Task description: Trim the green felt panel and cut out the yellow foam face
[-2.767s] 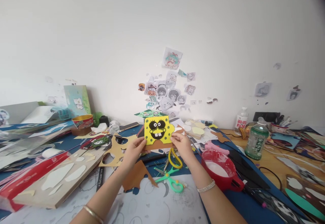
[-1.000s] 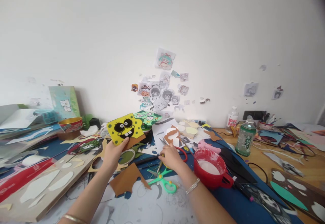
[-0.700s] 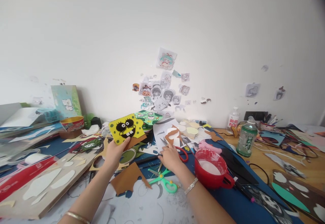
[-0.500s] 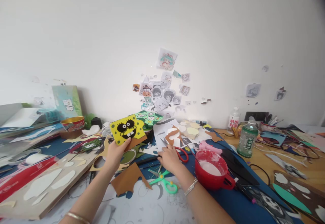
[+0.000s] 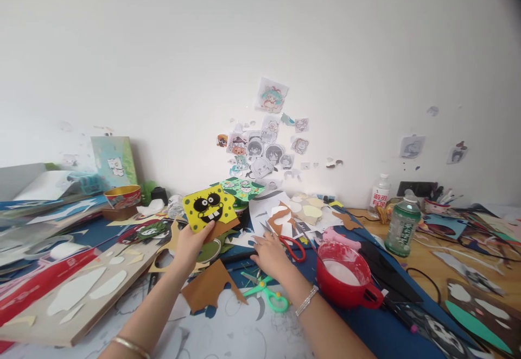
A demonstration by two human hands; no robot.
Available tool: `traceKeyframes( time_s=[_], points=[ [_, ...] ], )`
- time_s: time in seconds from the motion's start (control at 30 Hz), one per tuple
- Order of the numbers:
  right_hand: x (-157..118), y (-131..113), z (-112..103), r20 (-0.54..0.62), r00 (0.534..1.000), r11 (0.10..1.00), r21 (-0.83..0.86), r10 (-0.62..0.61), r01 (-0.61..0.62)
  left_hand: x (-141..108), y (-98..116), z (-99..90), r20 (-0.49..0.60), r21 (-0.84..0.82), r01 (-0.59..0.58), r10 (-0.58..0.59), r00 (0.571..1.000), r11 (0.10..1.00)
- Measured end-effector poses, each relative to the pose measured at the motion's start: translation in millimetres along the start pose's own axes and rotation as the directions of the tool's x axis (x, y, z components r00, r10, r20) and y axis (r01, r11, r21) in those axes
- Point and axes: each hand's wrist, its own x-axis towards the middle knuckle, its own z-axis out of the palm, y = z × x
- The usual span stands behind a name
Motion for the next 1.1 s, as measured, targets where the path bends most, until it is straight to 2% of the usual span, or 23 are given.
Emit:
traceKeyframes(
  time_s=[0.27, 0.5, 0.67, 0.97, 1.1],
  points=[
    [-0.3, -2.3, -0.8, -0.011, 1.0, 1.0, 0.016, 0.001, -0.001, -1.2, 2.8, -2.5, -0.008, -0.027, -0.029, 0.029, 1.0, 0.999],
    [-3.9, -4.2, -7.3, -0.048, 0.999, 1.0, 0.004, -0.002, 0.002, -0.4, 5.1, -7.0, -0.1, -0.072, -0.068, 0.061, 0.993, 0.995],
    [-0.6, -16.1, -10.4, -0.064, 0.997, 0.998, -0.06, -0.04, 0.036, 2.7, 7.5, -14.5, -0.192, -0.136, -0.086, 0.058, 0.98, 0.987],
    [30.2, -41.0, -22.4, 0.017, 0.999, 0.961, -0.274, 0.043, -0.037, 8.1, 8.5, -24.2, -0.292, -0.219, -0.104, 0.036, 0.956, 0.97],
    [56.7, -57.6, -16.8, -0.017, 0.999, 0.971, -0.236, -0.039, 0.034, 12.8, 5.7, -29.2, -0.321, -0.238, -0.126, 0.045, 0.946, 0.963]
  ],
)
